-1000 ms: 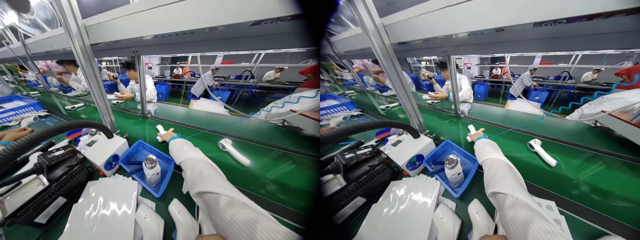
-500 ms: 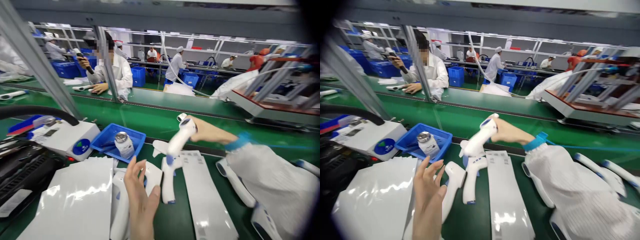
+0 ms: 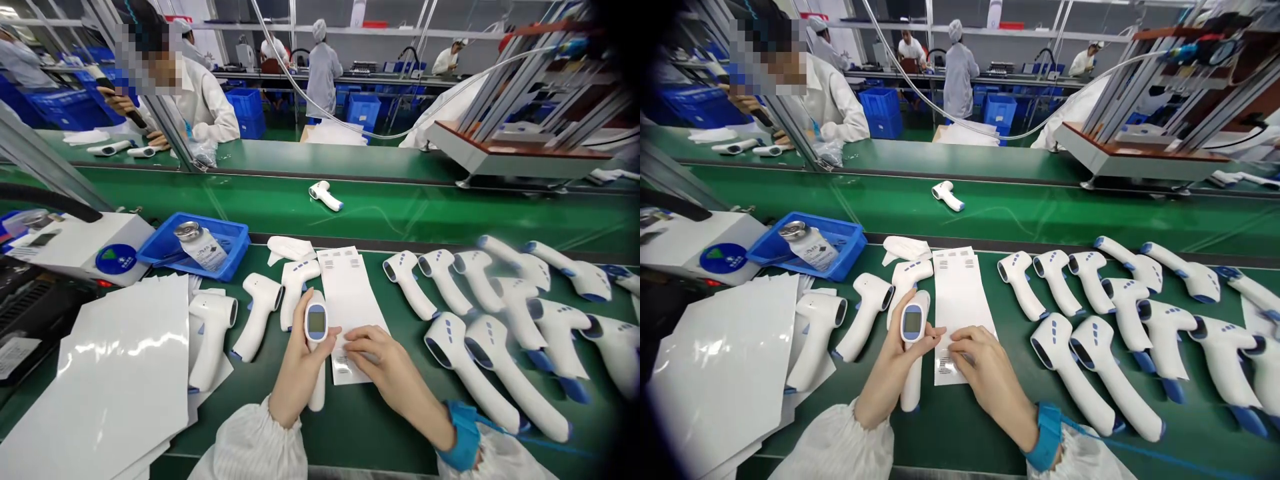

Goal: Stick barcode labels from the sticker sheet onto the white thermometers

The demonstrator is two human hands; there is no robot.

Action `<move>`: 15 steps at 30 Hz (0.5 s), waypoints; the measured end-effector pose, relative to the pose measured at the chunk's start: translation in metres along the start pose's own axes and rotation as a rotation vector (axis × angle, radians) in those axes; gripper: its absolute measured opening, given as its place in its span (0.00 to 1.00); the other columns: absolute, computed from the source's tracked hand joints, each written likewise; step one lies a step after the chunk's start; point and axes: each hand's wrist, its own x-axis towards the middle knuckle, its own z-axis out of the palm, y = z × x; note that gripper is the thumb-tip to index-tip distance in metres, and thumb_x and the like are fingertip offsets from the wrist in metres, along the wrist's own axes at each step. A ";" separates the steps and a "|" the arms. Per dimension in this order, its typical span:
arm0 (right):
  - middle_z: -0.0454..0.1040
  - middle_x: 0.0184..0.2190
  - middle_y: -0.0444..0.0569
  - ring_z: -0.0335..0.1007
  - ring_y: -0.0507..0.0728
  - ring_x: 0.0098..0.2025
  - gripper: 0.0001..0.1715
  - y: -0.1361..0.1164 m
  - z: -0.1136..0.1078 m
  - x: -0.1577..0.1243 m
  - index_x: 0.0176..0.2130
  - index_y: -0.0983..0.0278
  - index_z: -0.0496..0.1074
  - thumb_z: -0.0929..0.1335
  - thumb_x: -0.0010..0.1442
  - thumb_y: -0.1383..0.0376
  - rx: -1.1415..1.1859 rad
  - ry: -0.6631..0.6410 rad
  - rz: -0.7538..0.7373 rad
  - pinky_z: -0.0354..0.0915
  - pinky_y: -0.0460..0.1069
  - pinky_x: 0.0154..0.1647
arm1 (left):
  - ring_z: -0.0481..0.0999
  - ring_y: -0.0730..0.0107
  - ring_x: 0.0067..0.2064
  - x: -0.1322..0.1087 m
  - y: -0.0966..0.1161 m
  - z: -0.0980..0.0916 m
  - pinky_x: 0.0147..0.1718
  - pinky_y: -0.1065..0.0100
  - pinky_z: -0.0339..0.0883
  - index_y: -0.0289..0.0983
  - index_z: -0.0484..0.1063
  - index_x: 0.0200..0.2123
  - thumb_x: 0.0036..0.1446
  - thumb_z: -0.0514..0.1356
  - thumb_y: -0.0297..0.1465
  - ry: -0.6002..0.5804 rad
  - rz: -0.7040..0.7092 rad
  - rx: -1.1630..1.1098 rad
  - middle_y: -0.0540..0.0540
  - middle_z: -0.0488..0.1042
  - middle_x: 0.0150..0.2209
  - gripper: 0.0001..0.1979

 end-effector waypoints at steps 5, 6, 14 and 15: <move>0.77 0.44 0.51 0.71 0.61 0.48 0.11 0.009 0.014 -0.010 0.39 0.60 0.78 0.65 0.65 0.68 -0.006 0.061 -0.025 0.70 0.58 0.47 | 0.72 0.55 0.58 -0.001 -0.010 0.001 0.61 0.55 0.59 0.51 0.48 0.67 0.59 0.61 0.38 -0.080 -0.057 0.019 0.43 0.63 0.61 0.36; 0.77 0.44 0.51 0.71 0.61 0.48 0.11 0.011 0.016 -0.009 0.39 0.59 0.78 0.66 0.65 0.68 0.001 0.060 -0.028 0.69 0.58 0.47 | 0.72 0.55 0.58 -0.001 -0.011 0.000 0.61 0.55 0.60 0.52 0.48 0.67 0.59 0.61 0.38 -0.092 -0.055 0.025 0.43 0.59 0.65 0.36; 0.77 0.38 0.49 0.71 0.62 0.43 0.06 0.018 0.025 0.000 0.28 0.59 0.74 0.70 0.58 0.66 0.062 0.042 0.014 0.65 0.58 0.48 | 0.65 0.53 0.63 0.003 -0.018 0.000 0.62 0.57 0.57 0.46 0.46 0.68 0.60 0.59 0.33 -0.096 0.012 0.085 0.41 0.54 0.68 0.36; 0.77 0.36 0.49 0.71 0.62 0.42 0.07 0.019 0.025 0.000 0.26 0.60 0.73 0.70 0.56 0.67 0.089 0.017 0.008 0.65 0.57 0.47 | 0.64 0.53 0.64 0.003 -0.017 0.000 0.63 0.57 0.56 0.45 0.47 0.68 0.60 0.59 0.31 -0.104 0.027 0.101 0.41 0.55 0.68 0.36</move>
